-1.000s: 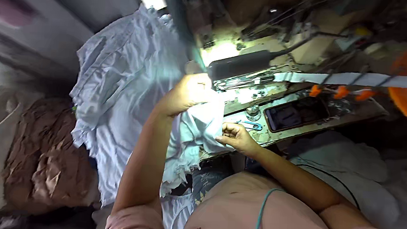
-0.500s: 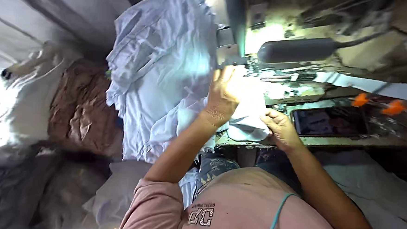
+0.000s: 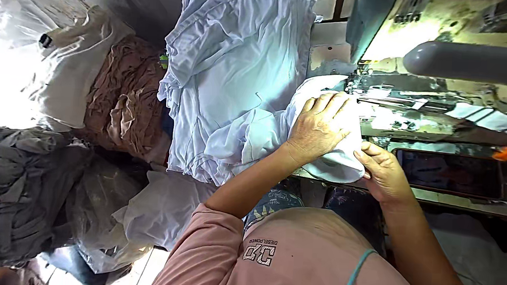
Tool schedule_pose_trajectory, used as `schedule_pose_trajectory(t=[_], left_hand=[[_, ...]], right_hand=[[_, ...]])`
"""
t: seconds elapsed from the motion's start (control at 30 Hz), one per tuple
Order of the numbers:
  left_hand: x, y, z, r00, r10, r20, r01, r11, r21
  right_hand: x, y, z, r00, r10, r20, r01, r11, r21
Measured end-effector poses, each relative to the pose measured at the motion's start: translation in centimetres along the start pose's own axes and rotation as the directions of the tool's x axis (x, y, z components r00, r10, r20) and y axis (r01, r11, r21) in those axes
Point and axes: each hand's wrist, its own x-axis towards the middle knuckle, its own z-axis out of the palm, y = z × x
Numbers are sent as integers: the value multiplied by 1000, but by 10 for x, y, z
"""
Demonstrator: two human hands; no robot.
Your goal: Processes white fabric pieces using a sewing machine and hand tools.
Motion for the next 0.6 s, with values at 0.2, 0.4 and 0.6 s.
schedule_pose_trajectory(t=[0.2, 0.4, 0.6], left_hand=[[4, -4, 2, 1000, 21, 11, -21, 1000, 0], [5, 0, 6, 1000, 22, -8, -22, 998, 59], [6, 4, 11, 1000, 10, -1, -10, 996, 91]], right_hand=[[-3, 5, 0, 1000, 1, 10, -1, 1000, -30], [1, 8, -5, 997, -71, -34, 67, 992, -103], [2, 9, -5, 990, -119, -75, 104, 979, -172]])
